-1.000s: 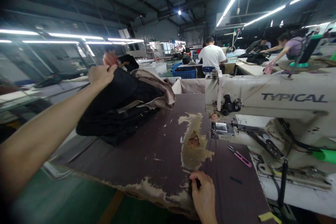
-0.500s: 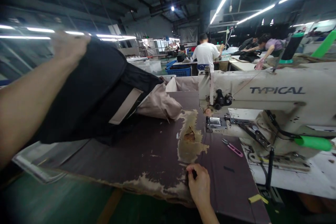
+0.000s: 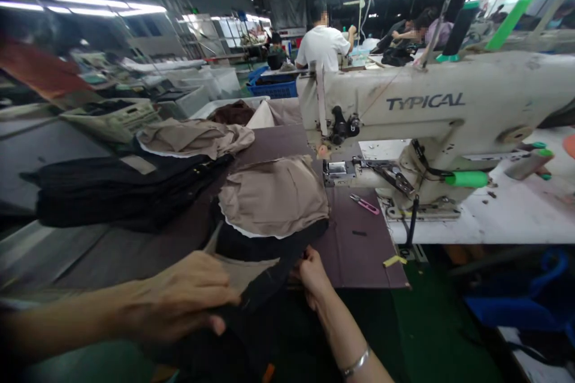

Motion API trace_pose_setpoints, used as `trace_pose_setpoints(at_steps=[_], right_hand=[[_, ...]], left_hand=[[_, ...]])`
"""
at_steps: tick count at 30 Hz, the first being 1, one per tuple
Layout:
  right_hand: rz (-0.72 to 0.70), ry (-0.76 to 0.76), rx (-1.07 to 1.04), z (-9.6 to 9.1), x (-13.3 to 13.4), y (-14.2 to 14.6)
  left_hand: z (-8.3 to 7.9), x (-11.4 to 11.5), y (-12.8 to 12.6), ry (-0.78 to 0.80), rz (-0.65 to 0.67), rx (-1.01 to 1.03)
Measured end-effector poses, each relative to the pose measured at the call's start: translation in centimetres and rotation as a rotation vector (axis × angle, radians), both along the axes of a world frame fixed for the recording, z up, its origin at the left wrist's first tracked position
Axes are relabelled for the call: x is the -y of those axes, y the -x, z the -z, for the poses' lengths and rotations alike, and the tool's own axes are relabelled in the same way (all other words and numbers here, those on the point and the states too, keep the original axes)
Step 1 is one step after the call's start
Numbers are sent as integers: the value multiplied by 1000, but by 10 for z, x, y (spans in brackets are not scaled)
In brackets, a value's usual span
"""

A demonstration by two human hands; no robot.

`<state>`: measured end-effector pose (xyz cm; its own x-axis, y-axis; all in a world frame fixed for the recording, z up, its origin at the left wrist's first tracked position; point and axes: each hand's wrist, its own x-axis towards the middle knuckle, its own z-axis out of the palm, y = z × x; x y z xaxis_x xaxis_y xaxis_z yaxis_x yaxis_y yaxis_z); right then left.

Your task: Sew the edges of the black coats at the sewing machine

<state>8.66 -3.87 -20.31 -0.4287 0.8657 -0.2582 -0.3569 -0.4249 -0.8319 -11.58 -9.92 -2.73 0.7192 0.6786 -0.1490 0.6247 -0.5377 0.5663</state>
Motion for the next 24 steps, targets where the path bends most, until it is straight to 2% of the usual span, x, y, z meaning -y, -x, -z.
trace_pose_setpoints(at_steps=[2,3,5,7,9,11,14,18,20,24], right_hand=[[-24,37,-11,2,10,-6],[-34,39,-16,2,14,-9],[-50,6,-37,-2,18,-13],[-85,-56,-72,-8,21,-13],[-134,-106,-113,-12,24,-8],[-141,-121,-137,-10,27,2],[-19,-105,-107,0,31,18],[109,-48,-65,7,30,25],[101,-30,-75,2,30,24],[32,4,-112,-16,29,22]], left_hand=[[16,1,-2,236,26,43],[22,-2,-1,388,-28,79],[35,-11,2,585,-261,119],[52,-20,4,569,-550,75],[71,-28,3,475,-719,13],[86,-33,-2,519,-720,45],[93,-35,-10,744,-663,250],[87,-33,-13,934,-742,359],[86,-30,-12,976,-761,368],[75,-27,-7,1058,-705,414]])
